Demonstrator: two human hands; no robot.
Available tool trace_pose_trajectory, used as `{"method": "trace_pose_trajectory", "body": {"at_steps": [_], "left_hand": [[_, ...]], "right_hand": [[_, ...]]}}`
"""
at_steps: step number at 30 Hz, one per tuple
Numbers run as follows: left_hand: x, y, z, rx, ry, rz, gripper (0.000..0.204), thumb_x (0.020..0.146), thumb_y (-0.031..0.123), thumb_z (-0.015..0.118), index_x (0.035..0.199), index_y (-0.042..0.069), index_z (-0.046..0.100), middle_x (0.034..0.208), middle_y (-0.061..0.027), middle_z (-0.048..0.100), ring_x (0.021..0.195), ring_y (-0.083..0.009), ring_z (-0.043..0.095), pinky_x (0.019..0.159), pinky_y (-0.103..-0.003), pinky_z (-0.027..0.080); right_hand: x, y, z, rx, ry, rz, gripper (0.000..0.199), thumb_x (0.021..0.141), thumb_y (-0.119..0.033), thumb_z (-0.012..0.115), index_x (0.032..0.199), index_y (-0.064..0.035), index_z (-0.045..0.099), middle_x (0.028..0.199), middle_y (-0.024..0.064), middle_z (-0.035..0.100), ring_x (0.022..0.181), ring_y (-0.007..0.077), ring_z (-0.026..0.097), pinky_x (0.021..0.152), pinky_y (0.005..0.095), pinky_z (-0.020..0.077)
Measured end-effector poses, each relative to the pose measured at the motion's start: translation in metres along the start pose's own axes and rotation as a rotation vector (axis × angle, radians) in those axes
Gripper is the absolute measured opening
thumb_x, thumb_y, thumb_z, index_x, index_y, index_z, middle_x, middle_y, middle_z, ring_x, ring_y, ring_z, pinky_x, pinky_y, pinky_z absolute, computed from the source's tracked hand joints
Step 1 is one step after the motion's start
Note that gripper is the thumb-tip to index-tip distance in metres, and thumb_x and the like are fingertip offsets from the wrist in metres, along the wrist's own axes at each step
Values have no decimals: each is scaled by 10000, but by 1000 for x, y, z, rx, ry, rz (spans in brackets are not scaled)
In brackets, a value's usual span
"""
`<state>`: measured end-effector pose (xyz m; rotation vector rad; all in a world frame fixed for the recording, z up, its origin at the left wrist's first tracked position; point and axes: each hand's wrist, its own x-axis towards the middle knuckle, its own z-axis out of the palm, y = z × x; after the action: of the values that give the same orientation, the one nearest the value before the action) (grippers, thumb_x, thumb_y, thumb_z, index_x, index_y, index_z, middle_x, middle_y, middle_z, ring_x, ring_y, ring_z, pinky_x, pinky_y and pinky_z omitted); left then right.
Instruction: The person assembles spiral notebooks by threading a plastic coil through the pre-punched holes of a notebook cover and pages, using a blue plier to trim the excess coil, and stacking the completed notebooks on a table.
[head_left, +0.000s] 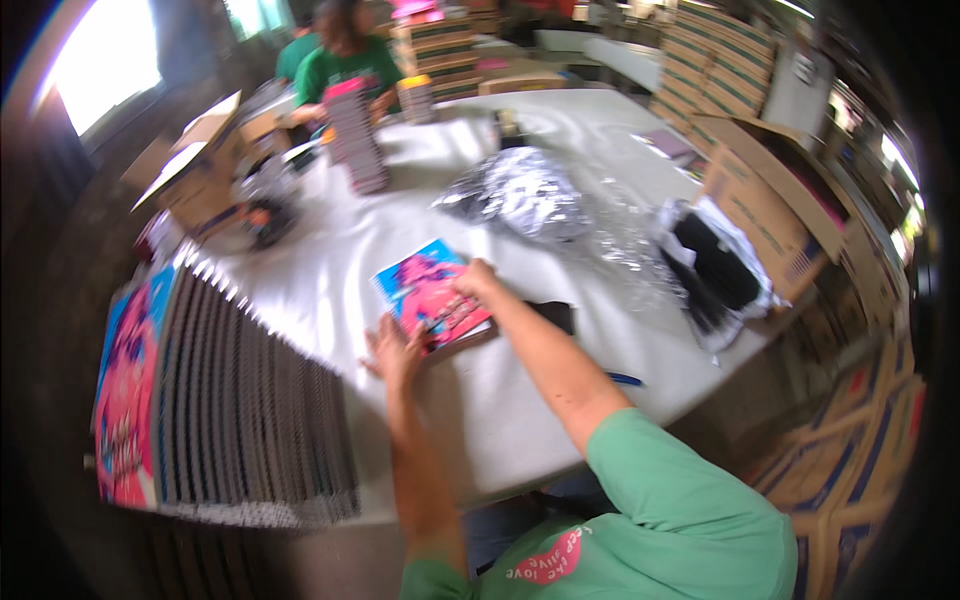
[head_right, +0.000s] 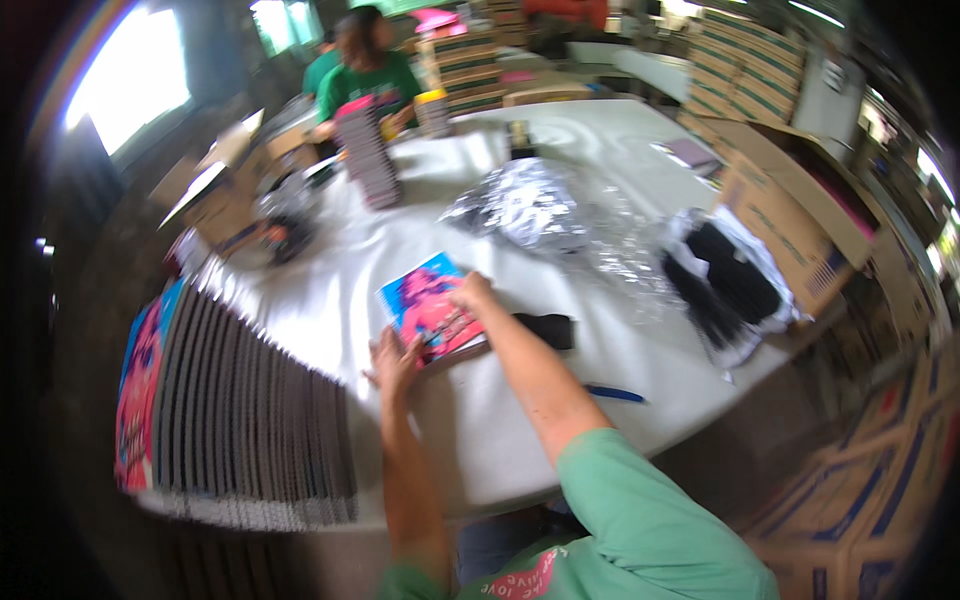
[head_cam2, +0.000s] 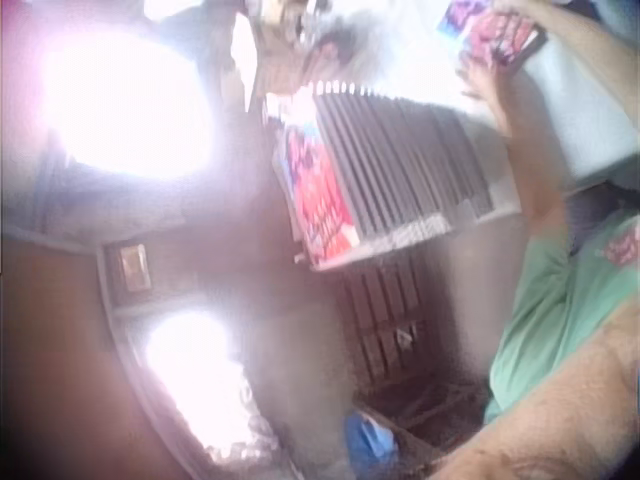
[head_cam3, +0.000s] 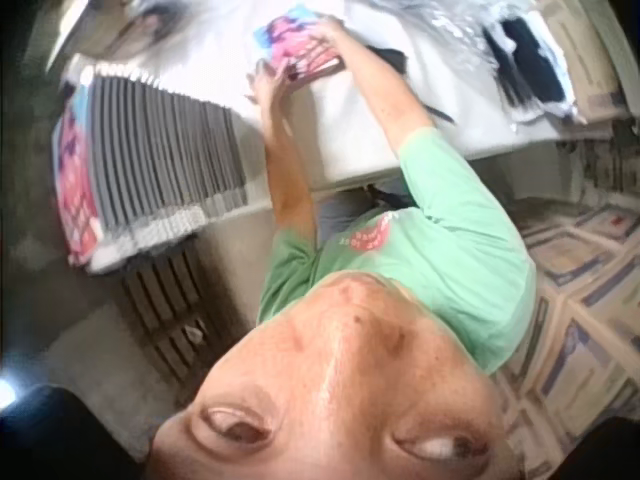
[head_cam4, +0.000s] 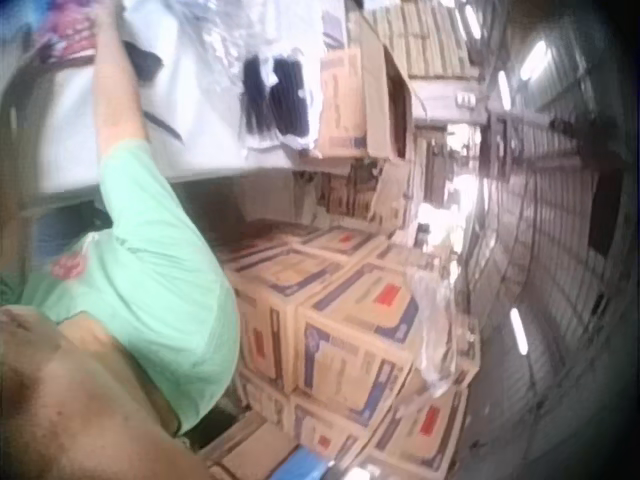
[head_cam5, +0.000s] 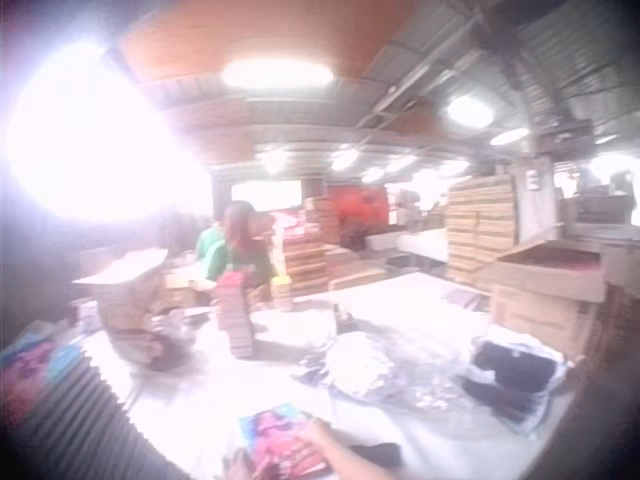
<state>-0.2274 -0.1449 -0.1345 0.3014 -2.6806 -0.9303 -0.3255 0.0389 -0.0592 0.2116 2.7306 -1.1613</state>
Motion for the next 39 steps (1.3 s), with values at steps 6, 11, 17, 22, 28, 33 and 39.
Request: {"method": "trace_pose_trajectory", "body": {"at_steps": [6,11,17,22,28,33,39], "left_hand": [[-2,20,-13,231,-195,180,499,866,488,435,1312,264,453,1412,-35,355,1352,-294,193,1038,-590,36],[-6,32,-14,195,-189,174,434,935,432,366,1312,233,447,1387,-19,394,1352,-255,208,1081,-513,40],[1,20,-11,217,-134,-130,737,867,644,287,1435,181,200,1491,-23,198,1382,-276,116,1006,-651,-23],[8,0,-3,63,225,500,440,935,275,427,1315,51,414,1326,-201,406,1222,-338,386,1038,-394,286],[-20,64,-66,-1097,-44,21,240,798,9,631,1019,-50,562,878,-88,651,783,-105,589,726,-222,450],[-24,78,-72,-931,145,-115,267,671,114,785,861,5,631,646,12,607,556,-58,501,529,-223,425],[-15,70,-52,-173,230,-264,798,632,540,743,1176,9,499,809,-132,630,751,-231,605,665,-350,469]], "right_hand": [[5,22,-22,374,101,-3,317,572,-114,828,763,63,649,775,138,658,700,197,624,592,315,502],[0,23,-54,510,-103,17,166,606,12,743,730,59,643,654,91,620,515,155,552,479,301,438],[-27,10,-39,433,-26,-129,313,519,-49,733,820,-9,660,756,113,659,674,191,620,622,326,495],[0,57,-49,603,-219,-777,418,765,-31,675,1122,-92,467,970,131,611,863,260,630,695,422,553],[-61,54,-71,1099,-298,-396,432,742,22,688,1118,-47,485,1067,134,606,930,197,613,834,359,509],[-71,35,-78,1232,-435,-181,325,762,46,650,1070,-1,554,989,131,637,836,180,632,779,351,528],[-49,54,-70,1132,-36,-278,246,763,78,617,1001,29,579,922,114,648,777,141,618,731,313,512]]}}
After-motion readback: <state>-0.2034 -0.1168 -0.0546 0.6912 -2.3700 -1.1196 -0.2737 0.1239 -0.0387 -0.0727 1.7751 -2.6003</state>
